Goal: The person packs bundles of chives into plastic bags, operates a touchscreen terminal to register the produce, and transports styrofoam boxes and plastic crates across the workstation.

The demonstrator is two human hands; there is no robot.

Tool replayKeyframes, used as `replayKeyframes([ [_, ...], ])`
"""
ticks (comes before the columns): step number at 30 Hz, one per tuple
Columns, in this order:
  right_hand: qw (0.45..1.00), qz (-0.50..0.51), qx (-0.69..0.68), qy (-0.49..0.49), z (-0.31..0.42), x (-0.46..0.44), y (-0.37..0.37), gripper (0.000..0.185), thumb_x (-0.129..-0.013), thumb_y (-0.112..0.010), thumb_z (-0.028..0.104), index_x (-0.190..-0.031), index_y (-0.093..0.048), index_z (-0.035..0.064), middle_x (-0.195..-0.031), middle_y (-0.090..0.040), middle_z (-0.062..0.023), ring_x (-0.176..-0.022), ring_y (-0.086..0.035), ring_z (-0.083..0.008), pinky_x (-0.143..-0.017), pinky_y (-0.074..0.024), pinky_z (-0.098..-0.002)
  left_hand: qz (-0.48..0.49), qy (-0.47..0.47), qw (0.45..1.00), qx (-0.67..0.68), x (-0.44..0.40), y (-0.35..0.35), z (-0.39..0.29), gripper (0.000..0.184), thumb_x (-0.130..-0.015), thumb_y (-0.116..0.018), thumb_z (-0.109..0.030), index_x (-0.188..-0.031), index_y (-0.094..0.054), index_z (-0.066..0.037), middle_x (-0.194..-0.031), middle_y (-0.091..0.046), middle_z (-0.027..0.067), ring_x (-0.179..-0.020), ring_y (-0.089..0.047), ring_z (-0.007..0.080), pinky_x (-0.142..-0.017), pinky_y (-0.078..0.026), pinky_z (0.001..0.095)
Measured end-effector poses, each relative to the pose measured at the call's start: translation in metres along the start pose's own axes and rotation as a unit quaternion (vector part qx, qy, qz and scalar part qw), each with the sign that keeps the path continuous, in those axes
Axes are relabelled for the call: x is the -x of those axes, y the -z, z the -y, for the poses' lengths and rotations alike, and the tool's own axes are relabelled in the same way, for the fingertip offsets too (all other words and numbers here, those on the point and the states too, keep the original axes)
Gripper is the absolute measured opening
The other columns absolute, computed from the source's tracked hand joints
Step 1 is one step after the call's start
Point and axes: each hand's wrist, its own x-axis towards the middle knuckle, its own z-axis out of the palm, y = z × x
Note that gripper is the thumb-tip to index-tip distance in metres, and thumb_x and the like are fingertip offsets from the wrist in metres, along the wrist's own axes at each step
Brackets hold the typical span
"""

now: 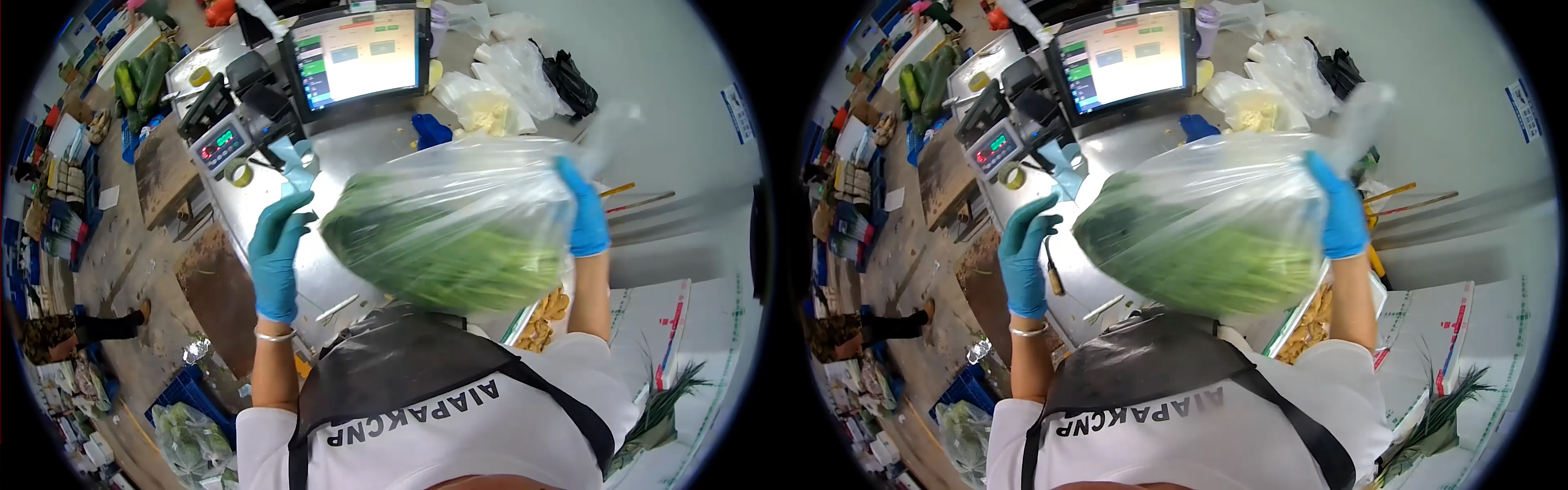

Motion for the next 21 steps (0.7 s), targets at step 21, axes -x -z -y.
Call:
replayKeyframes([
  [21, 0.759, -0.41, 0.459, 0.212, -0.016, -0.549, 0.342, 0.031, -0.093, -0.048, 0.027, -0.107, -0.067, 0.0073, -0.107, -0.067, -0.0181, -0.096, -0.064, -0.0285, -0.081, -0.0483, -0.0417, -0.189, 0.301, 0.927, -0.12, -0.03, -0.053, 0.114, 0.026, -0.098, -0.052, -0.022, -0.112, -0.065, -0.003, -0.109, -0.067, 0.0083, -0.089, -0.064, 0.0167, -0.08, -0.05, 0.0284],
])
